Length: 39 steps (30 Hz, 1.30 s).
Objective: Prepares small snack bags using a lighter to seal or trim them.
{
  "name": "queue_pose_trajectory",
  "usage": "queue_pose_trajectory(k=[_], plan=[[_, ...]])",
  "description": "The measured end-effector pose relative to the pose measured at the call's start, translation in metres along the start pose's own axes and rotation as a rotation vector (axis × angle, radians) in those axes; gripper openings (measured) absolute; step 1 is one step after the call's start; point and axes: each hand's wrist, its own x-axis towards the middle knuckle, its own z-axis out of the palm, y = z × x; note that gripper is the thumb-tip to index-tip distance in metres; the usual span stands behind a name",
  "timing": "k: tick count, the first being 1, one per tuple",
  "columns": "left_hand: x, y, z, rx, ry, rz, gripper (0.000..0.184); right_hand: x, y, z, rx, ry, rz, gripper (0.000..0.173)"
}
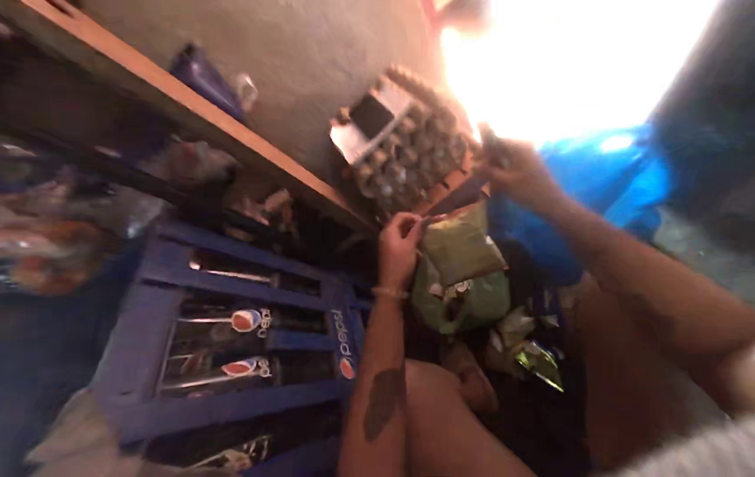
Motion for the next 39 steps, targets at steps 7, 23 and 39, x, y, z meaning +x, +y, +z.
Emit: queue_pose_trajectory(k=[7, 23, 39], plan=[[-0.035, -0.029, -0.008, -0.624, 0.464, -0.146, 0.02, -0.015, -0.01, 0.054, -0.084, -0.216, 0.047, 0.04], [-0.027, -0.035, -0.004, -0.546, 0.535, 0.27, 0.009, -0.021, -0.007, 0.093, 0.041, -0.365, 0.05, 0.018], [-0.026, -0.016, 0.007, -0.997, 0.402, -0.399, 0.054, -0.013, 0.003, 0.085, -0.09, 0.064, -0.589, 0.015]])
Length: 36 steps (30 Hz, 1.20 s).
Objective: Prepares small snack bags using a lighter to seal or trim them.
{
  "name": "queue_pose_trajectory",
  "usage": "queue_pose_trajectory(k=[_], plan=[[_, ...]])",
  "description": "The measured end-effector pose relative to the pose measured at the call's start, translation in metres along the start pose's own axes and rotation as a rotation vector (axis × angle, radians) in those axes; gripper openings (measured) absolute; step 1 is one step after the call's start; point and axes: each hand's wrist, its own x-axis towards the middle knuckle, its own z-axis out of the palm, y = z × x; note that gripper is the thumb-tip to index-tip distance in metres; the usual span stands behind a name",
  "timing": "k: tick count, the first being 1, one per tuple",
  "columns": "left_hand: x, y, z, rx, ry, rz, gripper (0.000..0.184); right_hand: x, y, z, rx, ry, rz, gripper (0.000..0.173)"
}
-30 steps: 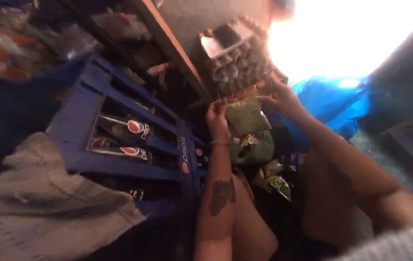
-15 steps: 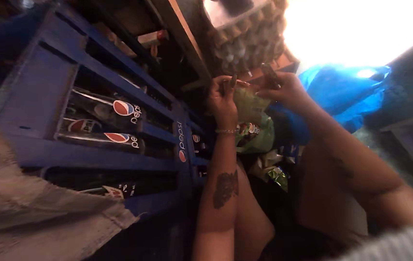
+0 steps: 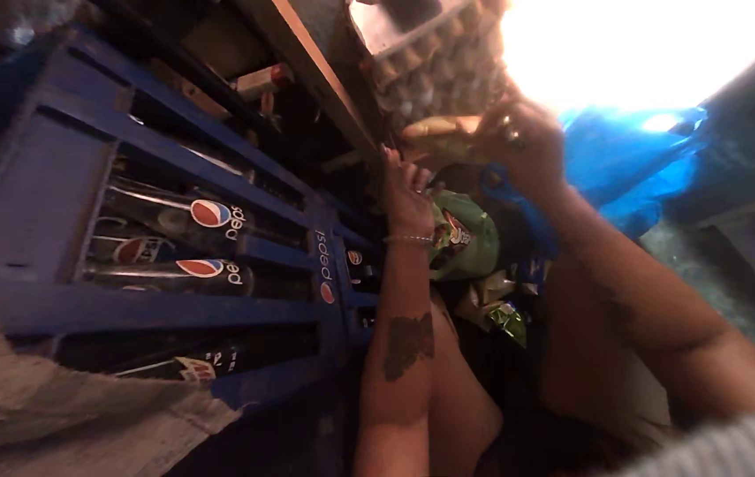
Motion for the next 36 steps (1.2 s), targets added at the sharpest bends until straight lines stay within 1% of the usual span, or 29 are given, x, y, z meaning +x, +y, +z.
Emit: queue_pose_trajectory(k=[1, 2, 3, 4, 5, 6, 8, 9, 10, 11, 13, 14, 16, 18, 19, 20, 21, 23, 24, 25, 26, 27, 29, 31, 34, 36], plan=[[0.002, 0.001, -0.006, -0.124, -0.126, -0.121, 0.062, 0.0, -0.001, -0.002, 0.033, -0.063, -0.074, 0.009], [0.005, 0.001, -0.014, -0.258, -0.286, -0.198, 0.077, -0.001, -0.002, -0.003, 0.048, -0.134, -0.146, 0.006], [0.01, -0.001, -0.022, -0.349, -0.446, -0.213, 0.086, -0.002, -0.004, -0.003, 0.047, -0.206, -0.205, 0.007], [0.015, -0.001, -0.028, -0.386, -0.555, -0.195, 0.086, -0.003, -0.006, -0.003, 0.04, -0.277, -0.243, 0.009], [0.016, 0.001, -0.031, -0.389, -0.6, -0.161, 0.08, -0.004, -0.008, -0.003, 0.034, -0.335, -0.264, 0.011], [0.016, 0.004, -0.032, -0.382, -0.593, -0.123, 0.068, -0.004, -0.009, -0.004, 0.037, -0.382, -0.271, 0.01], [0.01, 0.008, -0.032, -0.361, -0.512, -0.03, 0.038, -0.006, -0.008, -0.005, 0.084, -0.436, -0.255, 0.005], [0.008, 0.009, -0.033, -0.343, -0.473, 0.012, 0.029, -0.006, -0.007, -0.004, 0.115, -0.424, -0.235, 0.016], [0.007, 0.009, -0.034, -0.318, -0.442, 0.054, 0.028, -0.007, -0.008, -0.004, 0.136, -0.388, -0.208, 0.023], [0.006, 0.009, -0.034, -0.289, -0.419, 0.093, 0.032, -0.006, -0.008, -0.005, 0.131, -0.325, -0.174, 0.027], [0.007, 0.011, -0.034, -0.253, -0.41, 0.178, 0.048, -0.004, -0.01, -0.007, 0.1, -0.169, -0.059, 0.028], [0.008, 0.011, -0.035, -0.258, -0.428, 0.225, 0.053, -0.002, -0.008, -0.007, 0.096, -0.099, 0.022, 0.027], [0.009, 0.011, -0.035, -0.25, -0.478, 0.324, 0.064, 0.001, -0.006, -0.008, 0.17, -0.006, 0.231, 0.023], [0.01, 0.011, -0.034, -0.221, -0.51, 0.408, 0.07, 0.004, -0.003, -0.01, 0.352, -0.008, 0.472, 0.022], [0.009, 0.011, -0.033, -0.209, -0.516, 0.435, 0.073, 0.004, -0.001, -0.009, 0.432, -0.038, 0.575, 0.024], [0.006, 0.012, -0.031, -0.207, -0.517, 0.445, 0.074, 0.003, 0.0, -0.009, 0.472, -0.078, 0.635, 0.027], [0.001, 0.015, -0.028, -0.174, -0.509, 0.45, 0.074, 0.002, 0.0, -0.008, 0.475, -0.118, 0.656, 0.027], [-0.008, 0.024, -0.021, 0.002, -0.48, 0.455, 0.077, 0.001, -0.006, -0.006, 0.455, -0.191, 0.647, 0.025], [-0.005, 0.021, -0.023, 0.028, -0.487, 0.466, 0.08, 0.001, -0.009, -0.006, 0.453, -0.212, 0.646, 0.021], [-0.002, 0.019, -0.024, 0.092, -0.455, 0.469, 0.08, 0.001, -0.012, -0.006, 0.443, -0.213, 0.647, 0.015], [0.0, 0.017, -0.026, 0.179, -0.41, 0.474, 0.077, 0.002, -0.015, -0.006, 0.427, -0.207, 0.646, 0.015], [0.002, 0.014, -0.029, 0.257, -0.377, 0.487, 0.077, 0.003, -0.016, -0.007, 0.415, -0.198, 0.642, 0.019], [0.004, 0.011, -0.034, 0.313, -0.361, 0.47, 0.078, 0.003, -0.014, -0.007, 0.376, -0.184, 0.62, 0.03], [0.002, 0.011, -0.032, 0.263, -0.337, 0.427, 0.067, 0.003, -0.011, -0.007, 0.333, -0.192, 0.612, 0.034], [0.002, 0.01, -0.027, 0.185, -0.332, 0.419, 0.048, 0.002, -0.007, -0.006, 0.304, -0.216, 0.587, 0.034], [0.001, 0.01, -0.024, 0.167, -0.297, 0.411, 0.038, 0.001, -0.006, -0.005, 0.299, -0.231, 0.562, 0.034]])
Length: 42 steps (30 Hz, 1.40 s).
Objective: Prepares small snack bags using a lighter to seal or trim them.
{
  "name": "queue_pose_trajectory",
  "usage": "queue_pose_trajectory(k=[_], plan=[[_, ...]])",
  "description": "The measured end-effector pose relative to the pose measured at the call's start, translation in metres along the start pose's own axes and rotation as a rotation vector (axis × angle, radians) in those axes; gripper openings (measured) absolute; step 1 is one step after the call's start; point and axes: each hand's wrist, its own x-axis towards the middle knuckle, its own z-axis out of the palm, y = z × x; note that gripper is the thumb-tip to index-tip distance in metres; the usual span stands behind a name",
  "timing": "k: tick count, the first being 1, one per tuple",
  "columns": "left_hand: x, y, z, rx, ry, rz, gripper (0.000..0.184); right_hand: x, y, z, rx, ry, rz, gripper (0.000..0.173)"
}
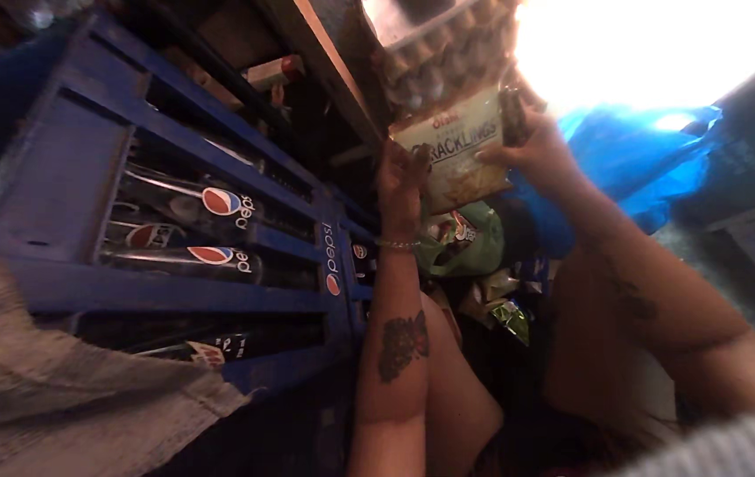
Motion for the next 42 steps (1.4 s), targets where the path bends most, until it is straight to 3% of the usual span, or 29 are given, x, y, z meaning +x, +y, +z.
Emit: queue_pose_trajectory(k=[6, 23, 30, 34, 37, 42], plan=[[0.0, 0.0, 0.004, -0.001, 0.029, 0.004, 0.026, 0.0, 0.001, 0.001, -0.006, -0.007, -0.016, 0.036], [0.0, -0.001, 0.002, 0.0, 0.052, 0.092, 0.021, -0.002, -0.001, 0.0, -0.042, -0.03, -0.034, 0.036], [0.001, 0.001, -0.004, 0.155, 0.08, 0.15, 0.028, -0.001, 0.0, -0.003, -0.021, 0.035, -0.05, 0.027], [0.001, 0.004, -0.01, 0.295, -0.006, 0.083, 0.037, 0.004, 0.002, -0.011, -0.007, 0.085, -0.064, 0.03], [0.002, 0.002, -0.01, 0.368, -0.056, 0.039, 0.036, 0.004, 0.002, -0.013, -0.128, 0.004, -0.036, 0.029], [0.003, -0.003, -0.015, 0.453, -0.111, 0.129, 0.038, 0.001, 0.005, -0.01, -0.315, -0.137, 0.006, 0.027]])
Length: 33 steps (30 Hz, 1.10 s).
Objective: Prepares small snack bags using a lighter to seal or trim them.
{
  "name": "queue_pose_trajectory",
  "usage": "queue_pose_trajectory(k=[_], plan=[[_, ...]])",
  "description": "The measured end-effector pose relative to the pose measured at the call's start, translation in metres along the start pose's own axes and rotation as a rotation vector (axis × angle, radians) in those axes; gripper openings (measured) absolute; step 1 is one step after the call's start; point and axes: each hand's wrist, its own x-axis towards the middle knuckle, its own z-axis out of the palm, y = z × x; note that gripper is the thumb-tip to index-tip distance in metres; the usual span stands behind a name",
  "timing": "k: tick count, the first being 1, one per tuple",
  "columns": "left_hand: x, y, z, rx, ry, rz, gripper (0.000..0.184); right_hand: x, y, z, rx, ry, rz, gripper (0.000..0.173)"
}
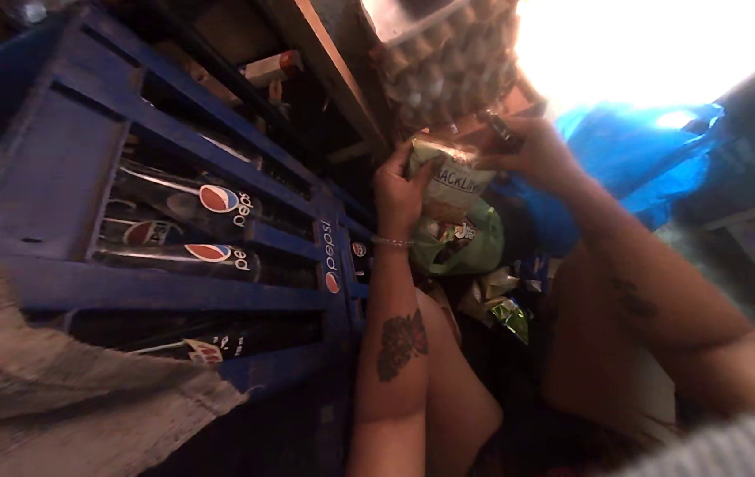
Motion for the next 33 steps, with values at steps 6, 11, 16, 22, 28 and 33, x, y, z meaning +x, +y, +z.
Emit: queue_pose_trajectory(k=[6, 11, 16, 22, 28, 33], plan=[[0.001, -0.004, 0.002, 0.136, 0.074, 0.048, 0.043, -0.002, -0.005, 0.011, -0.001, 0.041, 0.031, 0.021], [0.002, -0.01, 0.005, 0.086, 0.363, 0.069, 0.06, 0.001, 0.004, 0.021, 0.331, 0.429, -0.088, 0.015], [-0.005, 0.011, 0.017, -0.062, 0.12, -0.552, 0.052, 0.005, 0.002, 0.025, 0.84, 0.572, 0.149, 0.008], [-0.011, 0.016, 0.042, -0.413, -0.303, -0.667, 0.064, 0.001, -0.007, 0.042, 0.837, 0.441, 0.161, 0.012], [-0.006, 0.014, 0.054, -0.685, 0.209, -0.498, 0.04, -0.005, -0.011, 0.05, 0.725, 0.167, 0.191, 0.013], [-0.005, 0.015, 0.039, -0.528, 0.171, -0.403, 0.036, -0.004, -0.008, 0.041, 0.795, 0.19, 0.274, 0.016]])
